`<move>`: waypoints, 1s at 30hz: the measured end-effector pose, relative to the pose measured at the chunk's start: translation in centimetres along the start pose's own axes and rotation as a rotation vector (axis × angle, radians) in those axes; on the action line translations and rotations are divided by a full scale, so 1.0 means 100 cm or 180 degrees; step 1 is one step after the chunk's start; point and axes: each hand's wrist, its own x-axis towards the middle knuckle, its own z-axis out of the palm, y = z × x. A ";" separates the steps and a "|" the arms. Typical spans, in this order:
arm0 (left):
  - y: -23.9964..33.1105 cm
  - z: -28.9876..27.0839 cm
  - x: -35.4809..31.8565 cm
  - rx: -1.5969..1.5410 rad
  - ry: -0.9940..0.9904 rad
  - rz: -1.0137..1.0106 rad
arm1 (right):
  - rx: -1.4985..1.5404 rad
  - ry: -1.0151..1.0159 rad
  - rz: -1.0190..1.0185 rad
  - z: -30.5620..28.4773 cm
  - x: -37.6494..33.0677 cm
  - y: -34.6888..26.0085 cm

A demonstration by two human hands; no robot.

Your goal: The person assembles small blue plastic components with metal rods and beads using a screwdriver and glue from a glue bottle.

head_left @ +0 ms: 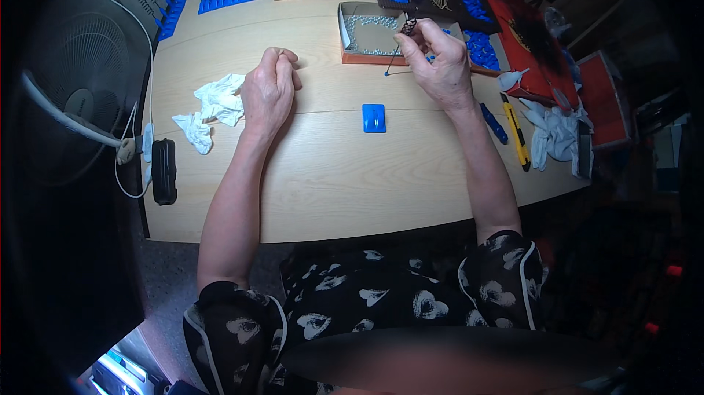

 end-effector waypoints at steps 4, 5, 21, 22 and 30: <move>-0.003 -0.002 0.001 -0.0183 -0.0020 0.0018 | -0.0095 -0.0041 -0.0086 0.001 0.000 0.000; -0.001 -0.002 0.001 -0.0195 -0.0007 0.0010 | -0.0143 -0.0067 -0.0112 0.001 -0.001 0.001; -0.001 0.000 0.002 0.0235 -0.0114 0.0004 | 0.0098 0.0114 -0.0046 -0.010 0.001 0.005; -0.001 0.000 0.002 0.0235 -0.0124 -0.0005 | -0.0047 0.0053 -0.0133 -0.009 0.001 0.007; 0.000 0.000 0.002 0.0370 -0.0129 -0.0027 | -0.0021 -0.0039 -0.0098 -0.005 0.003 0.008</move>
